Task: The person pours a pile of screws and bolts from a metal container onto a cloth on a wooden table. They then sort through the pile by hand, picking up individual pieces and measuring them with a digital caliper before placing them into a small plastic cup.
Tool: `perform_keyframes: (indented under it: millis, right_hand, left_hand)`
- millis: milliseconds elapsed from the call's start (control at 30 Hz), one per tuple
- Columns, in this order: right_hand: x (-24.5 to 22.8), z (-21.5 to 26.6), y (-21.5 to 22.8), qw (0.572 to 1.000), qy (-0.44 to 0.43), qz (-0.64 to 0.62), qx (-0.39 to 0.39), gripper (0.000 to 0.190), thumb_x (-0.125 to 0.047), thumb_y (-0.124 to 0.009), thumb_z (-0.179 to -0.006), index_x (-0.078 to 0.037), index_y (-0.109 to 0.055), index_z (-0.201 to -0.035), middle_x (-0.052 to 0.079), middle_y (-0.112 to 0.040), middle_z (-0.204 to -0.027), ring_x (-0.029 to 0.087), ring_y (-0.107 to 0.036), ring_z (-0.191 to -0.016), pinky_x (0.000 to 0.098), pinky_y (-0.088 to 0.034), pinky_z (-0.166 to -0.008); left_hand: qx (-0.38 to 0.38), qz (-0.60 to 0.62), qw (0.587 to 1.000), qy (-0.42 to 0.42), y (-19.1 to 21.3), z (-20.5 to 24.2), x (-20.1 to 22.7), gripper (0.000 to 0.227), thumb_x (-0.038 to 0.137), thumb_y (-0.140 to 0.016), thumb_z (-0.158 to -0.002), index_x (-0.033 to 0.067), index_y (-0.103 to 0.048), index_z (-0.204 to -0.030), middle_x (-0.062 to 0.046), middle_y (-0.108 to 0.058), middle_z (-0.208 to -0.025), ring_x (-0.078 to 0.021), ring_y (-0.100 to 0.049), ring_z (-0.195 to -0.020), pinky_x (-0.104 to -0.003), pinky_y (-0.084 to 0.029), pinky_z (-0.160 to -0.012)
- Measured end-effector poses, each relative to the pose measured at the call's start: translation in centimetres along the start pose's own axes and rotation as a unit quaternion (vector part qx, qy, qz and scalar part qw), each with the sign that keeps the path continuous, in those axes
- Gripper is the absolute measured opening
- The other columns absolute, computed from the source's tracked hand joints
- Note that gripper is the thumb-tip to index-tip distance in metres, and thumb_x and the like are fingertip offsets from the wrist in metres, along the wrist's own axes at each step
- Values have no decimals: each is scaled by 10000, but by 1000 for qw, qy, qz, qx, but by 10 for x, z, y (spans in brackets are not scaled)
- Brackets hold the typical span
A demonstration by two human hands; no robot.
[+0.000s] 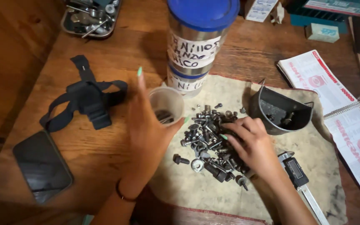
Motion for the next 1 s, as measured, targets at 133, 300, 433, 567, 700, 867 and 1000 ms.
perform_keyframes:
  millis: [133, 300, 433, 567, 700, 867, 1000]
  right_hand:
    - [-2, -2, 8, 1000, -23, -8, 1, 305, -208, -632, -924, -107, -645, -1212, 63, -589, -1009, 243, -532, -928, 358, -440, -871]
    - [13, 3, 15, 998, -36, 25, 43, 280, -155, -652, -926, -91, -656, -1199, 83, -591, -1020, 257, -536, -905, 361, -420, -831]
    - [29, 7, 22, 995, -69, 28, 69, 264, -124, -678, -910, -110, -672, -1173, 58, -592, -983, 239, -535, -865, 354, -399, -808]
    - [31, 7, 23, 994, -82, 16, 66, 250, -82, -654, -912, -100, -670, -1161, 74, -589, -980, 254, -542, -884, 355, -417, -801]
    - [25, 3, 30, 993, -89, 3, 74, 240, -80, -640, -926, -154, -701, -1145, 50, -600, -987, 227, -568, -914, 342, -425, -846]
    - [26, 5, 43, 991, -85, 18, 102, 213, -85, -655, -935, -63, -676, -1145, 85, -602, -995, 250, -574, -930, 356, -441, -836]
    - [23, 5, 48, 990, -74, 13, 121, 185, -42, -637, -951, -39, -675, -1132, 95, -603, -985, 245, -588, -921, 353, -455, -834]
  left_hand:
    - [-29, 27, 999, 17, -9, -18, -3, 1374, 322, -1011, -527, 55, -104, -1525, -216, -379, -1559, -402, -369, -1420, -489, -351, -1060]
    - [-3, -2, 1000, -14, -18, -9, -11, 1273, 662, -801, -661, 48, -121, -1544, -212, -399, -1533, -387, -445, -1353, -491, -369, -1033]
    - [27, -14, 999, -24, 6, 23, 10, 1081, 581, -703, -830, 64, -97, -1560, -207, -228, -1620, -390, -263, -1515, -647, -273, -1163]
    - [90, -102, 979, -150, 31, 58, 31, 455, 372, -761, -879, 111, -622, -1224, -122, -565, -1281, -336, -554, -1105, -487, -451, -909]
    - [-9, -88, 988, -130, 10, 77, -6, 257, 189, -669, -908, 143, -663, -1161, -73, -657, -1153, -307, -598, -851, -442, -458, -755]
    - [-146, -72, 986, -23, -15, 88, -57, 386, 87, -602, -838, 139, -620, -1220, -76, -580, -1241, -324, -556, -997, -442, -437, -887]
    - [-157, -115, 980, -37, -30, 95, -74, 404, 80, -576, -826, 137, -647, -1219, -75, -584, -1191, -306, -559, -972, -417, -466, -861]
Point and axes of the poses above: each hand's wrist, its own z-axis away from the middle knuckle, its own y-axis out of the back of the hand, x = y × z, the point moved 8 cm from there along -z, towards the middle knuckle
